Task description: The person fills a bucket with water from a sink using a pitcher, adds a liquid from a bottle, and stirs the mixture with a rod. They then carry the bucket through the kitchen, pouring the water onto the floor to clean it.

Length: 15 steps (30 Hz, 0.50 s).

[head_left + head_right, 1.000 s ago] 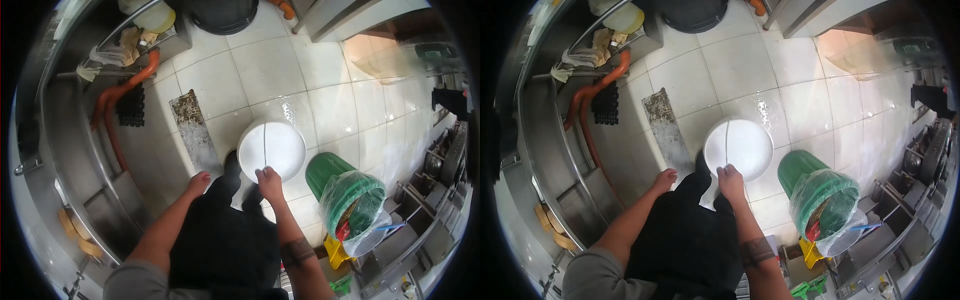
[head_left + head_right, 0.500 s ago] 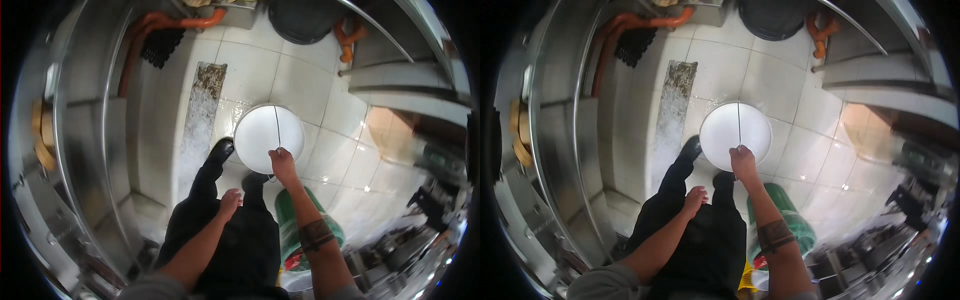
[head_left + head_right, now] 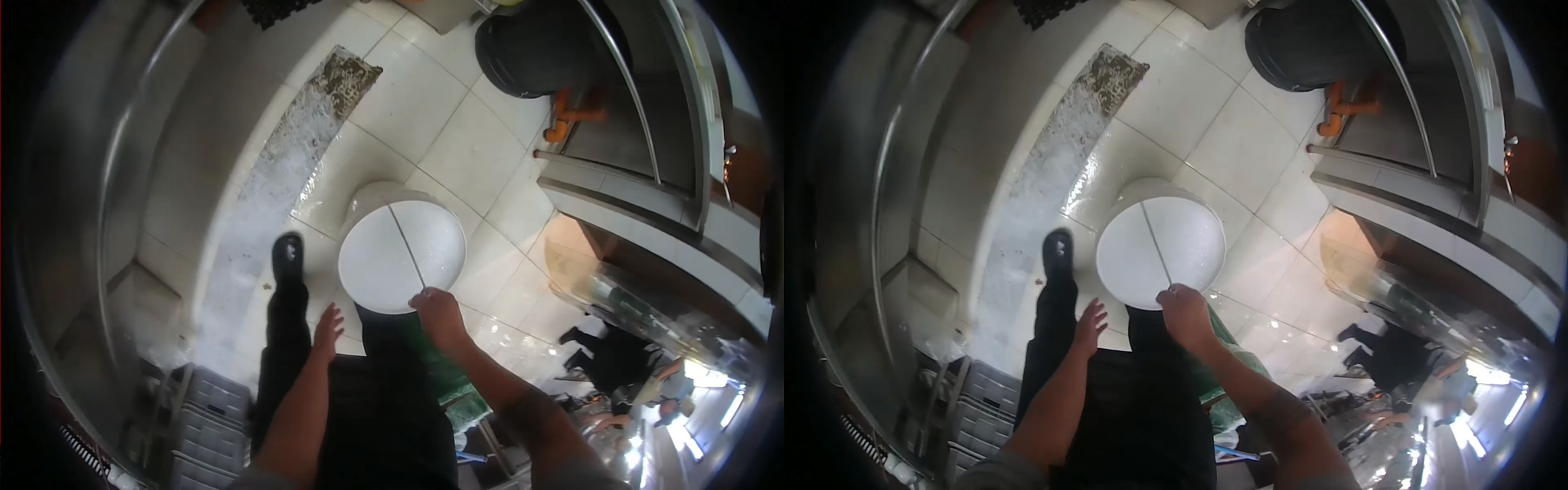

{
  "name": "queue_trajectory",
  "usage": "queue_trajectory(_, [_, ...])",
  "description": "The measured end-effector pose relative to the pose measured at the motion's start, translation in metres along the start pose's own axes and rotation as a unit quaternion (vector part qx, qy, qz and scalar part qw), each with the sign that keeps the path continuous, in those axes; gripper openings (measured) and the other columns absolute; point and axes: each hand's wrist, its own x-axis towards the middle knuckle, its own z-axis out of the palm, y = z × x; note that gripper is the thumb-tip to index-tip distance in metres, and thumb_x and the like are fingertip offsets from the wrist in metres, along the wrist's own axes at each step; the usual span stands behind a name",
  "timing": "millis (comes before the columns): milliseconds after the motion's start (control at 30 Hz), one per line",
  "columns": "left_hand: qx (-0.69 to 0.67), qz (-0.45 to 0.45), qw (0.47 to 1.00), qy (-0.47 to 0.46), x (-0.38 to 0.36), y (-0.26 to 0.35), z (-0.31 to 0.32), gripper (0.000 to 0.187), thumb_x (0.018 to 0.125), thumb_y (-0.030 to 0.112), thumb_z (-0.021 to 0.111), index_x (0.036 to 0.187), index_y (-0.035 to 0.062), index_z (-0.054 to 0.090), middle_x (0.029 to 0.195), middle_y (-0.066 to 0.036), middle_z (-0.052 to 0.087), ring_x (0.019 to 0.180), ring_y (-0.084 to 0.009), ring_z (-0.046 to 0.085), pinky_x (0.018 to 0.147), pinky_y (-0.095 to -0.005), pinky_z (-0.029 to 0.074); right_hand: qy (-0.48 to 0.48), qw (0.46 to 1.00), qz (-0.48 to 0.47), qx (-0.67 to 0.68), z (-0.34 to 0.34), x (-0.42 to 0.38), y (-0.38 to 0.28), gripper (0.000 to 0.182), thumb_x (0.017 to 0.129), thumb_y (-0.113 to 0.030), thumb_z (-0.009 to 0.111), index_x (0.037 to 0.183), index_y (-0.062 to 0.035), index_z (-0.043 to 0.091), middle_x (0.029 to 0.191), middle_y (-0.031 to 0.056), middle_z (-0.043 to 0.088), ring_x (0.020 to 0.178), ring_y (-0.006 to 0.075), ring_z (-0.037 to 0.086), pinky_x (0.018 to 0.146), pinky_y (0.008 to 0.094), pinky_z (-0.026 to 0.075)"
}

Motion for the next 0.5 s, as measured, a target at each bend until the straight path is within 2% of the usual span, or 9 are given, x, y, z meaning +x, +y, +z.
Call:
queue_trajectory(67, [0.009, 0.028, 1.000, 0.011, 0.006, -0.003, -0.011, 0.072, 0.097, 0.057, 0.050, 0.153, 0.0145, 0.035, 0.153, -0.013, 0.038, 0.137, -0.0299, 0.041, 0.112, -0.0472, 0.032, -0.065, 0.996, 0.069, 0.003, -0.023, -0.035, -0.042, 0.031, 0.087, -0.025, 0.059, 0.084, 0.0051, 0.061, 0.086, 0.0268, 0.063, 0.087, 0.0450, 0.062, 0.076, 0.0451, 0.049])
queue_trajectory(133, [-0.069, 0.031, 0.996, 0.053, 0.040, -0.018, -0.022, 0.077, 0.097, 0.060, 0.048, 0.154, 0.0128, 0.031, 0.154, -0.012, 0.037, 0.137, -0.0287, 0.041, 0.112, -0.0468, 0.032, -0.117, 0.988, 0.085, -0.047, -0.046, -0.063, -0.058, 0.028, 0.088, -0.024, 0.060, 0.088, 0.0038, 0.062, 0.079, 0.0235, 0.063, 0.077, 0.0370, 0.064, 0.072, 0.0421, 0.049])
queue_trajectory(167, [0.185, 0.153, 0.969, -0.051, 0.067, -0.040, -0.046, 0.080, 0.096, 0.064, 0.048, 0.154, 0.0112, 0.031, 0.155, -0.010, 0.036, 0.138, -0.0278, 0.039, 0.112, -0.0466, 0.032, -0.114, 0.988, 0.088, -0.054, -0.062, -0.072, -0.073, 0.028, 0.088, -0.024, 0.060, 0.088, 0.0038, 0.062, 0.079, 0.0235, 0.063, 0.077, 0.0370, 0.064, 0.072, 0.0421, 0.049])
queue_trajectory(200, [0.181, 0.152, 0.970, -0.054, 0.069, -0.043, -0.043, 0.080, 0.096, 0.064, 0.048, 0.154, 0.0112, 0.031, 0.155, -0.010, 0.036, 0.138, -0.0278, 0.039, 0.112, -0.0466, 0.032, -0.150, 0.983, 0.097, -0.030, -0.078, -0.079, -0.092, 0.028, 0.090, -0.024, 0.060, 0.090, 0.0036, 0.061, 0.076, 0.0213, 0.063, 0.072, 0.0320, 0.063, 0.069, 0.0406, 0.049])
queue_trajectory(267, [0.038, 0.149, 0.985, -0.082, 0.071, -0.042, -0.035, 0.081, 0.095, 0.065, 0.048, 0.154, 0.0112, 0.031, 0.155, -0.010, 0.036, 0.138, -0.0277, 0.039, 0.112, -0.0462, 0.032, -0.184, 0.977, 0.105, -0.008, -0.098, -0.083, -0.119, 0.027, 0.091, -0.024, 0.060, 0.093, 0.0034, 0.061, 0.074, 0.0192, 0.062, 0.068, 0.0270, 0.062, 0.067, 0.0390, 0.049])
queue_trajectory(333, [-0.100, 0.147, 0.978, -0.110, 0.074, -0.031, -0.023, 0.082, 0.095, 0.065, 0.048, 0.153, 0.0112, 0.031, 0.155, -0.009, 0.036, 0.138, -0.0276, 0.039, 0.112, -0.0457, 0.033, -0.215, 0.975, 0.039, -0.037, -0.111, -0.080, -0.142, 0.026, 0.093, -0.024, 0.059, 0.095, 0.0028, 0.060, 0.070, 0.0153, 0.060, 0.065, 0.0187, 0.060, 0.064, 0.0360, 0.048])
queue_trajectory(367, [-0.165, 0.145, 0.968, -0.125, 0.076, -0.023, -0.018, 0.082, 0.095, 0.066, 0.048, 0.153, 0.0111, 0.031, 0.155, -0.009, 0.036, 0.138, -0.0276, 0.039, 0.112, -0.0455, 0.033, -0.229, 0.971, -0.011, -0.062, -0.114, -0.076, -0.154, 0.024, 0.093, -0.022, 0.059, 0.092, 0.0021, 0.060, 0.073, 0.0182, 0.063, 0.068, 0.0263, 0.064, 0.065, 0.0395, 0.049])
queue_trajectory(400, [-0.226, 0.142, 0.953, -0.140, 0.078, -0.011, -0.014, 0.082, 0.094, 0.066, 0.048, 0.153, 0.0111, 0.032, 0.154, -0.009, 0.036, 0.138, -0.0275, 0.039, 0.112, -0.0453, 0.033, -0.223, 0.973, -0.014, -0.057, -0.111, -0.067, -0.162, 0.024, 0.093, -0.022, 0.059, 0.092, 0.0021, 0.060, 0.073, 0.0182, 0.063, 0.068, 0.0263, 0.064, 0.065, 0.0395, 0.049])
queue_trajectory(500, [-0.407, 0.119, 0.888, -0.179, 0.075, 0.011, -0.001, 0.084, 0.094, 0.067, 0.049, 0.153, 0.0111, 0.032, 0.154, -0.009, 0.037, 0.138, -0.0274, 0.039, 0.111, -0.0446, 0.033, -0.202, 0.944, -0.078, -0.249, -0.093, -0.035, -0.179, 0.027, 0.095, -0.024, 0.053, 0.090, 0.0017, 0.060, 0.079, 0.0230, 0.066, 0.078, 0.0397, 0.066, 0.074, 0.0476, 0.051])
